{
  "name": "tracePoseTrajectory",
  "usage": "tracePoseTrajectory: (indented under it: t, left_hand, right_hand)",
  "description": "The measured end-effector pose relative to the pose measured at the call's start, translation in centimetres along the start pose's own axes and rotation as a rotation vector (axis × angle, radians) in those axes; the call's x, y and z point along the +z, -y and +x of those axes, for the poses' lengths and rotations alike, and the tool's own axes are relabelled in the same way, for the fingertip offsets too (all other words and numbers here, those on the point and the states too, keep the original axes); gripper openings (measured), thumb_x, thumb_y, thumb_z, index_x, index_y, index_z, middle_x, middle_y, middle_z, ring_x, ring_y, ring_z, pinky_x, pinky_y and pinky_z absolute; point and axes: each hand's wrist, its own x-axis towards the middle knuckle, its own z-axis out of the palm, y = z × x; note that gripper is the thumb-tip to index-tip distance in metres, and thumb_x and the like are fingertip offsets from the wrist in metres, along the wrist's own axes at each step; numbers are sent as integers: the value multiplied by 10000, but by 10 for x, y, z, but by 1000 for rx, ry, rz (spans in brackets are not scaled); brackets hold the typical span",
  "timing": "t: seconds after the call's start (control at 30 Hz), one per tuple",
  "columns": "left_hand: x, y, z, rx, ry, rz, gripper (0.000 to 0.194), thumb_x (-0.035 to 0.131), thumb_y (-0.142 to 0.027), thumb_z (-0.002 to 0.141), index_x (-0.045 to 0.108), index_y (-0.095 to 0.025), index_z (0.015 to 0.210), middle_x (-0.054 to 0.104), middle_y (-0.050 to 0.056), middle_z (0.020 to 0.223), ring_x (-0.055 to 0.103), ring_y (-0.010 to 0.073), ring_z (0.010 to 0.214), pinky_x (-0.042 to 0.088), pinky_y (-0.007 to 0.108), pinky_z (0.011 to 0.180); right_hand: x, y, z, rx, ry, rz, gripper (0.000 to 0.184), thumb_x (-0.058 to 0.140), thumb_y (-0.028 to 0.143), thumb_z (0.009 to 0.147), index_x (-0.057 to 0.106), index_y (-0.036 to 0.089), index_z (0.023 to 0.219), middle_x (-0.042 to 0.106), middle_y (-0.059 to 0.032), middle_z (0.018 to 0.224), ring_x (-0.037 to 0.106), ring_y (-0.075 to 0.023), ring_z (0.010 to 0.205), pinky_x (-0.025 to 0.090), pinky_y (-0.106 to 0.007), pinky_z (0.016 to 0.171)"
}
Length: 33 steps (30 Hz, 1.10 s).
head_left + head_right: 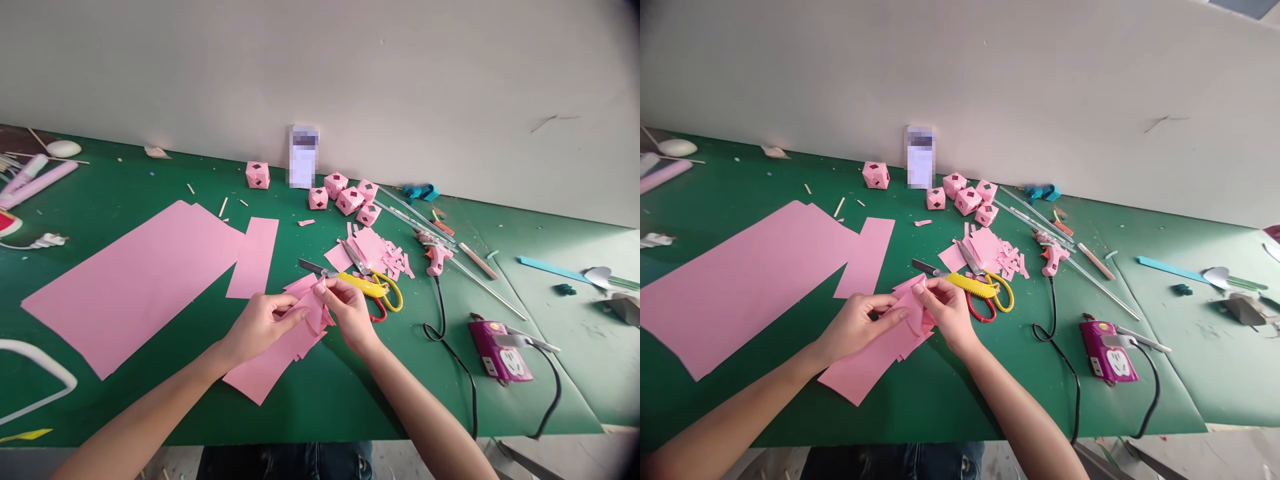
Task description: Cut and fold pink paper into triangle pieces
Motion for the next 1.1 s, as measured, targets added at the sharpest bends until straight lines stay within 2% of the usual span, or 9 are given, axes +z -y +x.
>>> tracePoseTrajectory:
  t: [0.17, 0.33, 0.53, 0.77, 0.9, 1.1]
  left_hand:
    - [-1, -1, -1, -38, 14, 30, 439, 597, -471, 985, 536, -169, 672, 379, -52, 623, 314, 100, 599, 258, 254, 545]
    - [0, 0, -2, -50, 21, 55, 437, 581, -475, 983, 522, -173, 673, 349, -51, 630, 296, 105, 604, 242, 272, 550]
    - [0, 0, -2, -34, 22, 69, 428, 572, -465, 991, 586, -158, 693, 408, -40, 630, 327, 106, 600, 252, 274, 552]
    - [0, -1, -3, 14, 28, 68, 405, 574, -426, 1001, 598, -158, 698, 417, -39, 625, 326, 102, 593, 257, 264, 540]
    - [0, -4, -3, 53, 17, 96, 396, 569, -418, 1007, 665, -153, 730, 517, -17, 618, 383, 107, 580, 295, 255, 532]
    - [0, -7, -4, 102, 4, 135, 379, 562, -409, 1014, 741, -154, 798, 626, 12, 638, 451, 117, 567, 346, 249, 523]
  right_hand:
    - [1, 1, -2, -18, -12, -5, 347, 898, 486, 751, 727, 184, 749, 617, 21, 674, 498, -100, 617, 412, -244, 601]
    - [1, 0, -1, -28, -39, -15, 354, 908, 480, 734, 709, 188, 711, 608, 24, 653, 490, -102, 600, 405, -249, 583]
    - [-3, -1, 0, -31, -35, -9, 289, 895, 477, 757, 789, 209, 780, 660, 1, 708, 532, -124, 656, 427, -263, 619]
    - [-4, -1, -1, -52, -33, 44, 281, 910, 428, 749, 742, 211, 687, 654, 13, 682, 535, -122, 649, 427, -262, 621]
    - [-6, -1, 0, -45, -15, 51, 233, 907, 415, 762, 767, 229, 765, 679, 9, 732, 549, -128, 674, 429, -263, 628]
    - [-9, 1, 0, -52, 0, 19, 262, 896, 442, 766, 744, 230, 742, 678, 0, 755, 545, -140, 678, 429, -275, 621]
